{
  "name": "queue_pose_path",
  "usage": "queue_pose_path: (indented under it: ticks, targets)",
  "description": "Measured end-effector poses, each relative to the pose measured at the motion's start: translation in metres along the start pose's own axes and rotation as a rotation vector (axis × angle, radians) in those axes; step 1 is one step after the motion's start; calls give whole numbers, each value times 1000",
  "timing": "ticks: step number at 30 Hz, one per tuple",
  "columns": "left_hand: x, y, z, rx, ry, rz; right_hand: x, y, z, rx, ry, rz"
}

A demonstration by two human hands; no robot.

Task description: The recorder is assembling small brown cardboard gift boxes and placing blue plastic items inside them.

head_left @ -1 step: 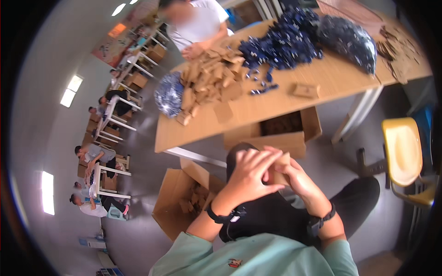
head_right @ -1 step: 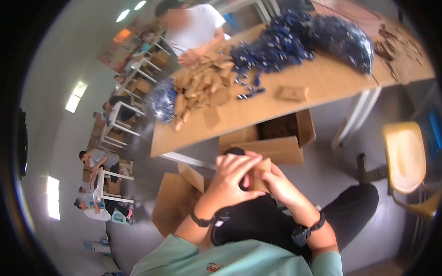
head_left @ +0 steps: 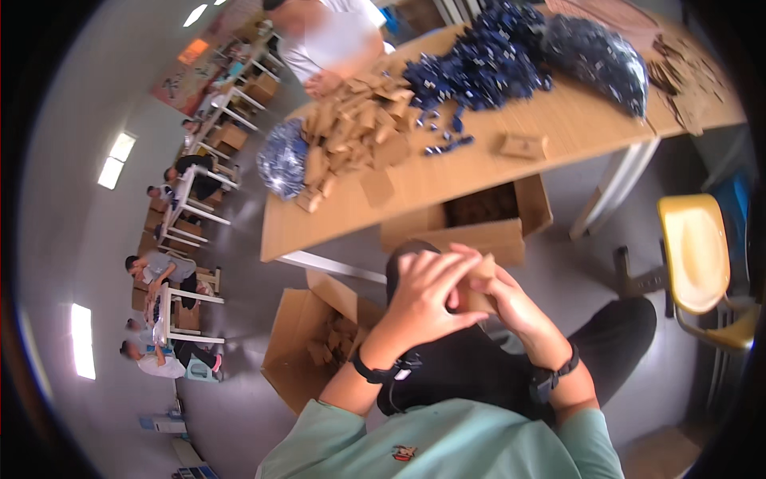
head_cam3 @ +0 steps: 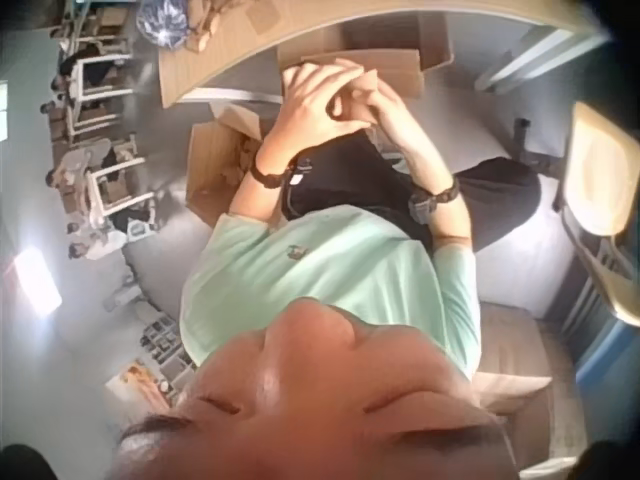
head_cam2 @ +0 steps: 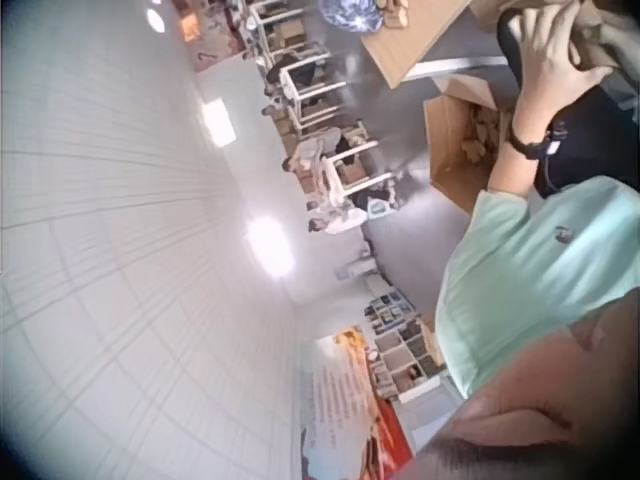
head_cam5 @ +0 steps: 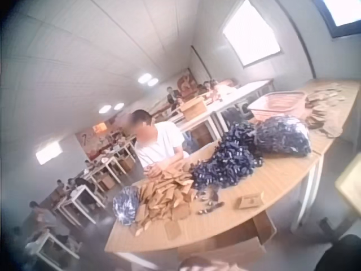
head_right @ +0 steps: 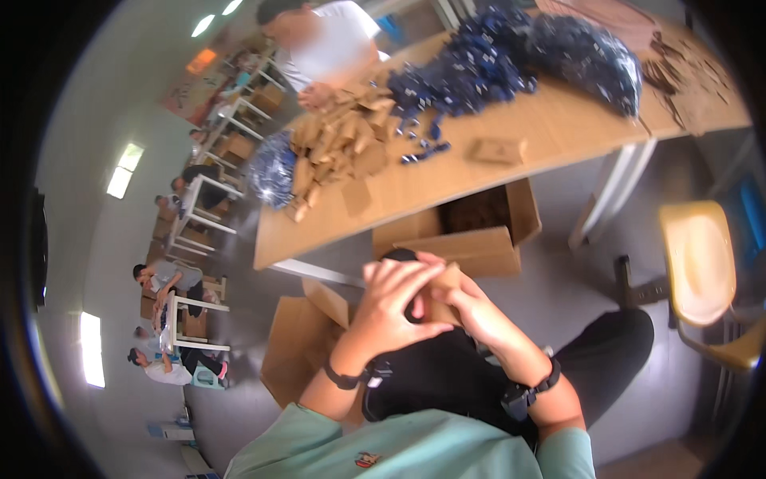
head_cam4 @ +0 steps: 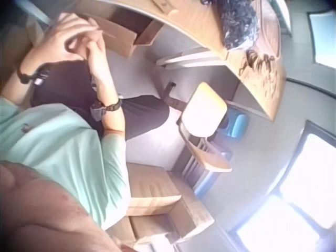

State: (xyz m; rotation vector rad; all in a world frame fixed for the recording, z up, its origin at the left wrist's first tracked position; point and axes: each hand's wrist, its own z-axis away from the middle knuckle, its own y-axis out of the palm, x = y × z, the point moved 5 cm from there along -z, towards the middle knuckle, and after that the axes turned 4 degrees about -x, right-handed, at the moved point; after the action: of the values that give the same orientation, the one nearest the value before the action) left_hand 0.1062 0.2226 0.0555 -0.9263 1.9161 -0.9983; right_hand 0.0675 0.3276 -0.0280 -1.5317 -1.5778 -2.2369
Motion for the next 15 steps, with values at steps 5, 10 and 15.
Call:
queue_pose_path:
  ticks: [5,10,15]
  targets:
    - [32,1,8,-94,-216,588,6,-2,-7,46,-137,-104]
    - [28,16,23,-52,-401,1311,4,-13,-6,-107,-292,29]
    - [28,30,33,75,-458,1476,10,-17,9,-196,-358,12]
